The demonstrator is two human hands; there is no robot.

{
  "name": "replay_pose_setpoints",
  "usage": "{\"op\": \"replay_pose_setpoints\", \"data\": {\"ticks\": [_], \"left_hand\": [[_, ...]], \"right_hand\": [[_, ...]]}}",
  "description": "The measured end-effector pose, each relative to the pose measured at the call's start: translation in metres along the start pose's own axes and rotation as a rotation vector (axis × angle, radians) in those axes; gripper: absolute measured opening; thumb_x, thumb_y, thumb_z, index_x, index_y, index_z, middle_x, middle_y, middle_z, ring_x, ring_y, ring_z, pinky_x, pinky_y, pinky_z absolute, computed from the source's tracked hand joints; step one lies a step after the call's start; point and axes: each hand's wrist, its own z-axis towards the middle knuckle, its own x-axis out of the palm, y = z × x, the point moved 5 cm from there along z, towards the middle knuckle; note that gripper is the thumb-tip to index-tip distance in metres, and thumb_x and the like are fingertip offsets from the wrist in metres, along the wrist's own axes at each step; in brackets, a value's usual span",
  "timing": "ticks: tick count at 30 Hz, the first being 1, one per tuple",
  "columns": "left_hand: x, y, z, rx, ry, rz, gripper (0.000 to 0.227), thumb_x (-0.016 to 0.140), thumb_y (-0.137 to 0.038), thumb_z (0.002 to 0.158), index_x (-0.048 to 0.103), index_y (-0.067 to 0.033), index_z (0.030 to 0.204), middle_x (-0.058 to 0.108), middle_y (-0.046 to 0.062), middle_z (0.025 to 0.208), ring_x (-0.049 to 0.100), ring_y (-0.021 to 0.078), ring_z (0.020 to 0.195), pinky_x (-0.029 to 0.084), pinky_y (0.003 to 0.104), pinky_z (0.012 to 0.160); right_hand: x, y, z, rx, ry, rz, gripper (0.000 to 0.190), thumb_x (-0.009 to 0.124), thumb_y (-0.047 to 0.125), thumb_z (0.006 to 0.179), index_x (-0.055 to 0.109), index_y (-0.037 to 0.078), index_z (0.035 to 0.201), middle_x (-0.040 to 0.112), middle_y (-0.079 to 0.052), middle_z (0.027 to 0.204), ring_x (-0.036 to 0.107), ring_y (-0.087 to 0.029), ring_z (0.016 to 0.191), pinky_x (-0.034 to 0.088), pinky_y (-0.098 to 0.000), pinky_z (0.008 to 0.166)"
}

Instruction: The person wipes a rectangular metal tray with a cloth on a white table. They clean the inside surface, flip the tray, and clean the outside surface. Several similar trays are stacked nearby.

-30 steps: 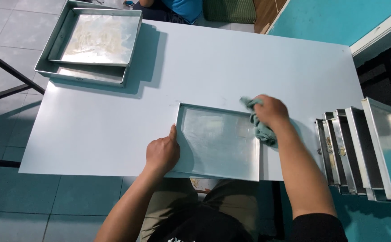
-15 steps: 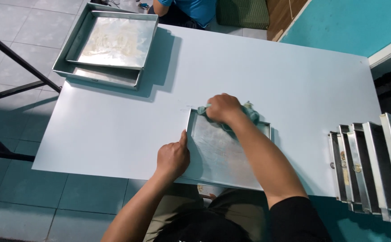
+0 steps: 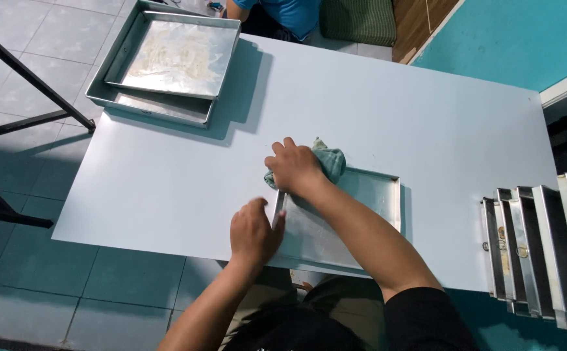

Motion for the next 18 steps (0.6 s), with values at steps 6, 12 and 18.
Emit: {"op": "replay_pose_setpoints", "data": {"ticks": [6,12,18], "left_hand": [[-0.023,-0.091,-0.058,0.705,0.003,-0.042,0.035,0.064,-0.048,0.098,0.065,-0.0135,0.102,0.059,0.009,0.093,0.052,0.0273,0.079,0.039,0.039,0.067],[0.037,-0.074,-0.079,0.767,0.136,-0.046,0.075,0.093,-0.058,0.056,0.056,-0.0119,0.101,0.054,0.009,0.092,0.05,0.027,0.077,0.04,0.037,0.068],[0.077,-0.062,-0.097,0.795,0.267,-0.024,0.133,0.098,-0.058,0.03,0.054,-0.0108,0.146,0.051,0.026,0.149,0.048,0.0468,0.136,0.037,0.058,0.113]], "right_hand": [[0.016,0.002,0.009,-0.02,0.016,0.005,0.022,0.049,0.004,0.078,0.067,0.016,0.075,0.056,-0.005,0.09,0.052,-0.032,0.091,0.049,-0.0418,0.049],[-0.016,0.031,-0.012,-0.153,0.281,-0.059,0.026,0.053,0.014,0.089,0.077,0.016,0.099,0.057,-0.009,0.117,0.05,-0.032,0.112,0.055,-0.0451,0.074],[-0.033,0.101,-0.065,-0.385,0.588,-0.057,0.033,0.069,0.045,0.091,0.077,0.022,0.113,0.06,-0.004,0.122,0.051,-0.025,0.121,0.058,-0.0453,0.078]]}}
